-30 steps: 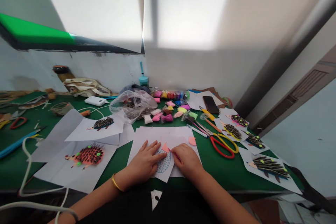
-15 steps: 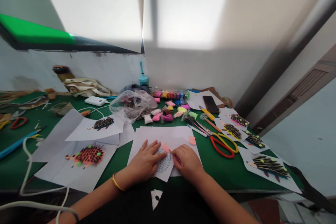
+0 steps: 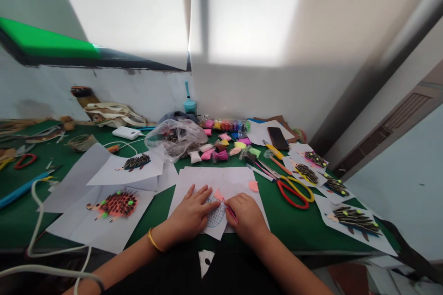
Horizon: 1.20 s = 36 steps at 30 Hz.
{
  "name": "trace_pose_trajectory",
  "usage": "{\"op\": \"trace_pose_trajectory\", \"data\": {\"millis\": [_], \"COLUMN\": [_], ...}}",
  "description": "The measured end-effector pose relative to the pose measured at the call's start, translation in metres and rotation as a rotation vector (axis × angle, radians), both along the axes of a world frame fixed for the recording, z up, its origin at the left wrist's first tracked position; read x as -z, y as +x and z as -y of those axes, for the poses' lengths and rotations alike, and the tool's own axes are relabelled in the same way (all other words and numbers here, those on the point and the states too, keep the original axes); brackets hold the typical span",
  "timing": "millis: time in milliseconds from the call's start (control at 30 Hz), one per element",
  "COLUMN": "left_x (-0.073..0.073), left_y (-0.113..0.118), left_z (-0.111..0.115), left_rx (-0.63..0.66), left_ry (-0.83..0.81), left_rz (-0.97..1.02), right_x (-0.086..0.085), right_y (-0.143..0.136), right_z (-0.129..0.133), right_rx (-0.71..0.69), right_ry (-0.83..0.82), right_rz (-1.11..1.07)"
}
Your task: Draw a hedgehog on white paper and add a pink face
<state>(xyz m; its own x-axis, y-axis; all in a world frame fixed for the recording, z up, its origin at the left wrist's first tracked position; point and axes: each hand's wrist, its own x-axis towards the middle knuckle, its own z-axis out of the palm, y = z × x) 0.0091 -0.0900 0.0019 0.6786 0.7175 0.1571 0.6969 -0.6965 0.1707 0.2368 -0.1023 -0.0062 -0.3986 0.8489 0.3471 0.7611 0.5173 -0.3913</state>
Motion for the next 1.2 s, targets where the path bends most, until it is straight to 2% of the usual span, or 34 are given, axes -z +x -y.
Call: {"op": "trace_pose_trajectory", "data": {"millis": [400,700,833,1033,1200], "left_x": [0.001,0.001,-0.001,-0.002,-0.001], "left_y": [-0.001,0.0,0.003,0.003,0.002], "left_z": [-0.001,-0.001,0.001,0.002,0.001], "left_rx": [0.009,0.004,-0.028,-0.025,-0.025], "left_ry": [-0.013,0.005,0.015,0.024,0.025], "left_rz": [0.005,0.008,0.019,0.022,0.024], "right_x": [0.001,0.005,0.005,0.004,0.005], "right_y": [0.001,-0.005,-0.005,-0.001,-0.005], "right_z": [-0.005,-0.007,-0.006,-0.011,-0.012], "right_rx": [0.05,-0.09,-0.088,-0.028,-0.067], "right_ry": [0.053,0.208,0.248,0.276,0.251], "right_rz": [-0.047,0.059,0.107,0.057,0.099]}}
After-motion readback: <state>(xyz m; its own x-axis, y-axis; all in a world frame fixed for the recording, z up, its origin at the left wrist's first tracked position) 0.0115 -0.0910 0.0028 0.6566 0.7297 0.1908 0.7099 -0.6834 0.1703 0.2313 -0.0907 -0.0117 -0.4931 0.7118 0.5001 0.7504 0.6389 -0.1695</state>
